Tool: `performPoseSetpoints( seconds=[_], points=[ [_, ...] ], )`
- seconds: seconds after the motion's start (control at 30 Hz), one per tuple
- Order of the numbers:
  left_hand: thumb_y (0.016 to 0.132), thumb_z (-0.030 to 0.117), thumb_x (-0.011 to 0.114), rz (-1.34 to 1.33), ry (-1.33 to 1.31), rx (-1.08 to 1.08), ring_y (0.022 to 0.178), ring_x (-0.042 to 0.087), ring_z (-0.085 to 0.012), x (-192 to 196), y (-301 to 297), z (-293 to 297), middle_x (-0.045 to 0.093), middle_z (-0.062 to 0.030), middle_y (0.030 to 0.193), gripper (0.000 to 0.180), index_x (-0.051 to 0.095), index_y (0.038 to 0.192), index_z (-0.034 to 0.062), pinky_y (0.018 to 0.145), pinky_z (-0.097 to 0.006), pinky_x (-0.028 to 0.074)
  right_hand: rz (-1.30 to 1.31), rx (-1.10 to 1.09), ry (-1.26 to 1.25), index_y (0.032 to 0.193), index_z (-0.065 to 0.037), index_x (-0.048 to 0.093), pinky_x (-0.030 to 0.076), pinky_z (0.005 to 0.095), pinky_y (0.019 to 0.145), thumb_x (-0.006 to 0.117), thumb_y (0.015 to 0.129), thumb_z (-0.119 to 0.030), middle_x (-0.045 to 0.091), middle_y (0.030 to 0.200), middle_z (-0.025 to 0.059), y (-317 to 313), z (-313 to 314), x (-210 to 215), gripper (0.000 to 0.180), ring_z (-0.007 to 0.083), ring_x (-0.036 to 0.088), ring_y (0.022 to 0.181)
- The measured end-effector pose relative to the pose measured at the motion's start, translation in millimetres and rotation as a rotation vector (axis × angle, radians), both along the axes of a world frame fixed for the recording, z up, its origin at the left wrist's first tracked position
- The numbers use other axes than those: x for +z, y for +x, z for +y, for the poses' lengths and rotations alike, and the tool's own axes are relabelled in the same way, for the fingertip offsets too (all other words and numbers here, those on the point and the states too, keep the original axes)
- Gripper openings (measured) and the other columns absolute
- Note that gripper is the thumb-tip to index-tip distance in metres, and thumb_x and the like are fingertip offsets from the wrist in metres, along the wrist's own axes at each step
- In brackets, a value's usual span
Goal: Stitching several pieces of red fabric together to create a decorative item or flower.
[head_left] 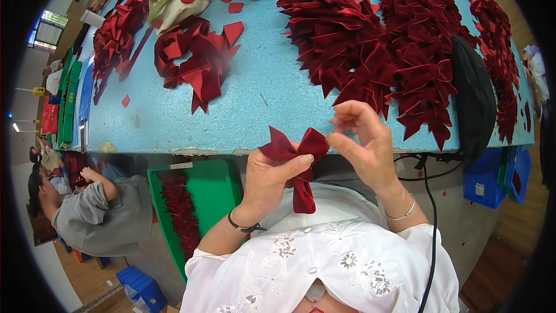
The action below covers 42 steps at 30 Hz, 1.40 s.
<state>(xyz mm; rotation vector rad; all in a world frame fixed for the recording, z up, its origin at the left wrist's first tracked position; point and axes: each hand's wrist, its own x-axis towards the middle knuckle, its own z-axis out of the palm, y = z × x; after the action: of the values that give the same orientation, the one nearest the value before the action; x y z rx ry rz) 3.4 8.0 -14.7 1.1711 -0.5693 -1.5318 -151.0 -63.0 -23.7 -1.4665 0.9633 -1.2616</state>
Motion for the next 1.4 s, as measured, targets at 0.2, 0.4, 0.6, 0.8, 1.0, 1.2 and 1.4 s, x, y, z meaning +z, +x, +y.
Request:
performPoseSetpoints(
  seconds=[0.2,0.4,0.6,0.8,1.0,1.2,1.4],
  points=[
    [0.077,0.004,0.070,-0.087,-0.026,-0.099,0.066,0.057,-0.0082,-3,3,0,0.064,-0.0036,0.078,0.017,0.064,0.092,0.0003,0.059,-0.022,0.047,0.053,0.415,0.137,0.082,0.003,0.063,0.040,0.0189,0.052,0.067,0.079,-0.004,0.059,0.071,0.0030,-4,-3,-4,0.009,0.0077,0.053,0.060],
    [0.079,0.009,0.069,-0.090,0.022,-0.157,0.064,0.052,-0.0060,1,4,-2,0.060,-0.0007,0.074,0.016,0.063,0.091,-0.0001,0.056,-0.020,0.042,0.131,0.243,-0.060,0.081,0.002,0.063,0.039,0.0195,0.051,0.069,0.078,-0.004,0.060,0.071,0.0034,-3,-2,-9,0.009,0.0072,0.051,0.059],
    [0.080,0.010,0.069,-0.065,0.006,-0.164,0.063,0.050,-0.0053,-1,7,-3,0.058,0.0002,0.073,0.017,0.063,0.091,-0.0002,0.054,-0.020,0.040,-0.016,0.140,0.091,0.086,0.002,0.062,0.039,0.0192,0.052,0.071,0.077,-0.005,0.059,0.072,0.0027,0,-2,-9,0.014,0.0066,0.050,0.059],
    [0.079,0.009,0.069,-0.035,-0.003,-0.119,0.063,0.050,-0.0056,2,5,-3,0.058,-0.0002,0.073,0.016,0.063,0.091,-0.0002,0.055,-0.020,0.040,-0.126,0.309,0.290,0.086,0.001,0.062,0.039,0.0176,0.052,0.071,0.076,-0.004,0.061,0.075,0.0030,-7,-5,5,0.015,0.0048,0.051,0.061],
    [0.078,0.009,0.070,-0.113,0.019,-0.184,0.064,0.052,-0.0064,7,7,-5,0.059,-0.0016,0.073,0.017,0.063,0.090,-0.0012,0.057,-0.020,0.042,-0.039,0.320,0.168,0.081,0.001,0.064,0.039,0.0172,0.049,0.069,0.077,-0.003,0.062,0.070,0.0024,-6,0,-2,0.007,0.0039,0.051,0.059],
    [0.078,0.009,0.069,-0.104,0.032,-0.222,0.065,0.054,-0.0067,8,11,-7,0.060,-0.0024,0.073,0.017,0.063,0.089,-0.0024,0.058,-0.021,0.043,0.050,0.293,0.304,0.080,0.001,0.065,0.040,0.0171,0.050,0.069,0.076,-0.002,0.060,0.068,0.0011,-12,-3,6,0.006,0.0042,0.051,0.060],
    [0.075,0.005,0.071,-0.117,0.051,-0.313,0.064,0.058,-0.0087,8,9,-10,0.063,-0.0031,0.073,0.017,0.064,0.090,-0.0002,0.059,-0.021,0.046,0.107,0.285,0.171,0.081,0.000,0.064,0.043,0.0190,0.058,0.072,0.072,-0.004,0.061,0.078,0.0027,-14,-14,9,0.013,0.0070,0.054,0.069]
  ],
)
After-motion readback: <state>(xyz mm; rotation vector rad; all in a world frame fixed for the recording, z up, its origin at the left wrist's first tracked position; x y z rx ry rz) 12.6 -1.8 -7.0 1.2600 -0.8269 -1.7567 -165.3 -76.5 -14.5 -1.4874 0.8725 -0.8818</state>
